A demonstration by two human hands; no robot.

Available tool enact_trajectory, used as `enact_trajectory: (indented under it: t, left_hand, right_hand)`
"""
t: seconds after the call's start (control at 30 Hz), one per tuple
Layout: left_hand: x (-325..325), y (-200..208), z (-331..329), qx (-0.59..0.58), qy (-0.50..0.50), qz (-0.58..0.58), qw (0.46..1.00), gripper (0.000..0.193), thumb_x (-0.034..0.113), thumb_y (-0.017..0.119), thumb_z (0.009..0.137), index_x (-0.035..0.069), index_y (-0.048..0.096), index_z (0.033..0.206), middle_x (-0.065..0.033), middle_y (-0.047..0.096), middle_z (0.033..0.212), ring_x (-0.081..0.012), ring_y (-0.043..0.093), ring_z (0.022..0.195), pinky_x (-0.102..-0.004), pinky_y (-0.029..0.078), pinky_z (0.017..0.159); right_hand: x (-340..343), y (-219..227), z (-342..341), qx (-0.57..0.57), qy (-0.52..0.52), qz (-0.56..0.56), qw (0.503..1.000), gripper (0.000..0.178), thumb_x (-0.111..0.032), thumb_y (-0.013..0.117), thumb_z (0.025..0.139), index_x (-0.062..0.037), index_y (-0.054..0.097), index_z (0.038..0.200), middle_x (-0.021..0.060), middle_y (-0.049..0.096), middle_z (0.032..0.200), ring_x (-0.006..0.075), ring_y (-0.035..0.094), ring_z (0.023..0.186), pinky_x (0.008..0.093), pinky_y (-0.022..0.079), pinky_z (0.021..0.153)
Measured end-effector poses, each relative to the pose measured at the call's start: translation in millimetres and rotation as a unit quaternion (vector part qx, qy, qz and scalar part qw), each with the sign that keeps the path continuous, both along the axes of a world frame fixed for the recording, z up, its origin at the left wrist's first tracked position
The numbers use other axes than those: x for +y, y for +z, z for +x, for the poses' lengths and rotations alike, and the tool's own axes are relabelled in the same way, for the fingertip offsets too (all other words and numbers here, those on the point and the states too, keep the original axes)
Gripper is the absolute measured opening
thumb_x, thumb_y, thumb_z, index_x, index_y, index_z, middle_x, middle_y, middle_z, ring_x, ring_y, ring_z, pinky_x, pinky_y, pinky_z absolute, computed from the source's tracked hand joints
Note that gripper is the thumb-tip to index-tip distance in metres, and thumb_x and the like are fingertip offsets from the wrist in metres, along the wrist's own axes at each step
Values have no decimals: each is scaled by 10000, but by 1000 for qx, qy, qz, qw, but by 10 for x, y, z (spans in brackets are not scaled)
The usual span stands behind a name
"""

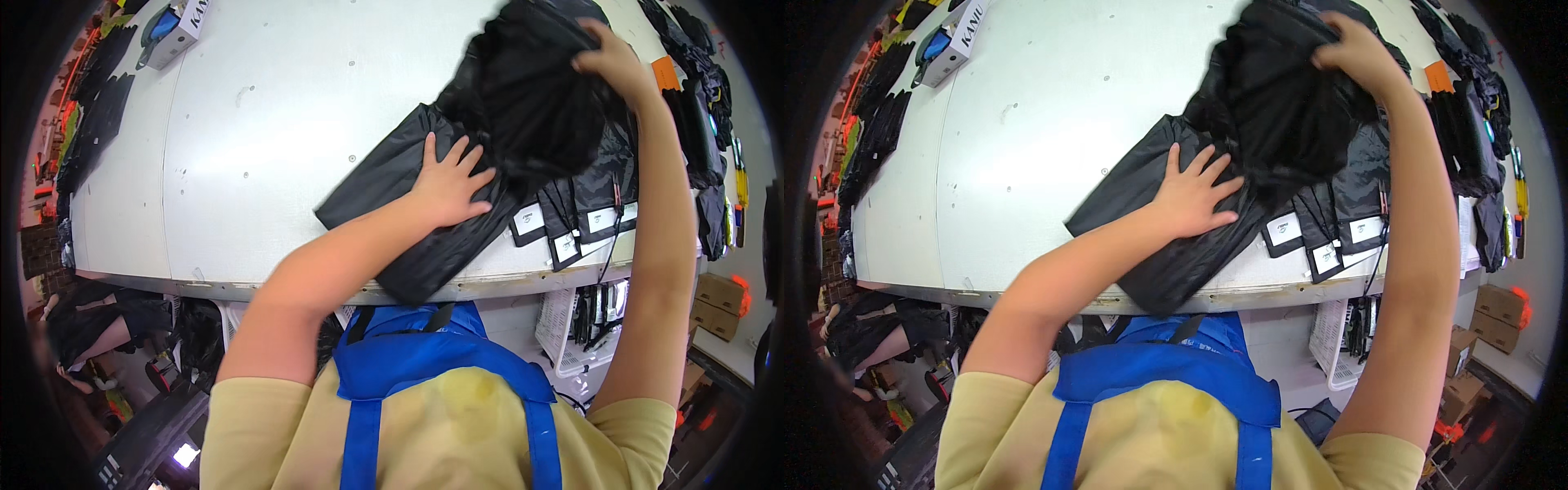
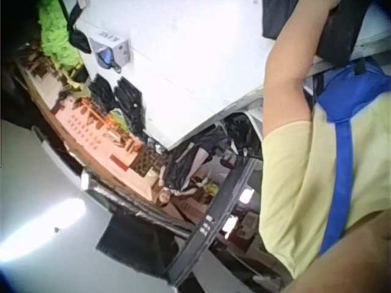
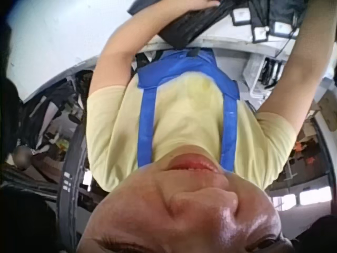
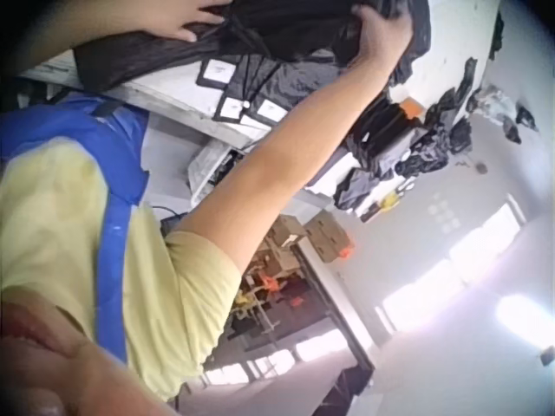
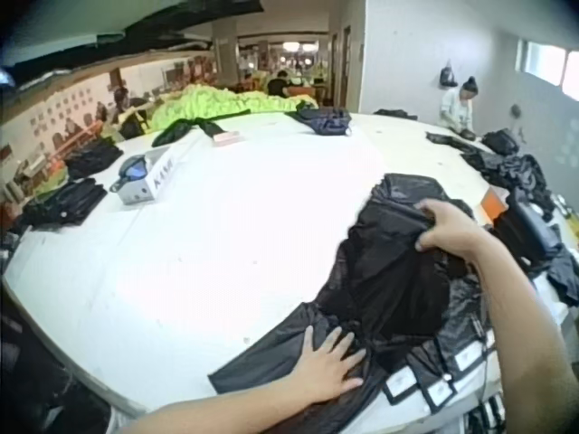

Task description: The person folds a black jacket on a white table, aligns edges, and places it into a clear plastic packaging bag. The person then folds another black jacket and places it into a plastic bag. The person repeats this process with additional jackets.

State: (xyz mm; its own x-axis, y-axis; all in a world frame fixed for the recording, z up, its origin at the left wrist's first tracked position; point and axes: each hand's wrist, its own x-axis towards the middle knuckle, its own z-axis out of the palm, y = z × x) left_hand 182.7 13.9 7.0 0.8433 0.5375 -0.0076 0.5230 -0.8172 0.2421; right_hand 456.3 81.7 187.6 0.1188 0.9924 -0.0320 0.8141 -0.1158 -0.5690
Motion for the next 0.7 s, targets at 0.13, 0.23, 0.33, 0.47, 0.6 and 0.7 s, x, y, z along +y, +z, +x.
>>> enact_trajectory:
  t: [0.13, 0.23, 0.33, 0.47, 0.6, 0.7]
  left_hand:
    - [170, 0, 314, 10, 156, -34, 987, 625, 572, 459, 882, 208, 439, 1390, -129, 306, 1494, -340, 183, 1408, -752, 85, 1008]
    - [169, -47, 318, -45, 204, -80, 975, 590, 501, 490, 888, 166, 449, 1371, -137, 334, 1467, -325, 264, 1364, -610, 178, 1073]
    - [53, -112, 222, -74, 199, -108, 971, 557, 459, 506, 885, 150, 468, 1347, -138, 367, 1439, -324, 307, 1331, -556, 217, 1066]
    - [-12, -205, 107, -103, 160, -144, 971, 513, 403, 527, 882, 130, 493, 1315, -138, 410, 1403, -323, 364, 1287, -484, 269, 1056]
    - [0, -258, -132, -157, 83, -256, 950, 470, 347, 549, 879, 109, 519, 1283, -139, 453, 1367, -321, 421, 1243, -412, 321, 1045]
    - [-45, -105, -804, -236, 2, -387, 891, 439, 305, 565, 876, 94, 537, 1260, -139, 485, 1340, -320, 464, 1210, -358, 359, 1038]
  right_hand:
    - [-219, 348, -1288, -118, 185, 79, 972, 605, -61, 600, 647, -22, 503, 1243, 212, 633, 1020, 298, 648, 901, 366, 504, 803]
    - [-1067, -74, -1759, -141, 264, 20, 954, 686, -34, 655, 620, 5, 446, 1273, 223, 608, 1033, 381, 618, 888, 412, 511, 786]
    - [-1597, -460, -1867, -1, 226, -79, 971, 596, -28, 661, 623, 1, 483, 1190, 187, 572, 941, 355, 602, 882, 409, 499, 758]
    - [-1862, -656, -1920, 24, 159, -100, 982, 618, -31, 663, 638, -85, 487, 1228, 194, 567, 978, 395, 588, 911, 460, 484, 780]
    - [-1943, -842, -1917, 33, 131, -162, 977, 644, -28, 665, 633, -121, 487, 1245, 222, 551, 1065, 410, 561, 979, 457, 469, 812]
    - [-2028, -924, -1917, 8, 143, -177, 974, 645, -22, 658, 622, -114, 510, 1243, 248, 520, 1151, 433, 521, 1053, 461, 430, 898]
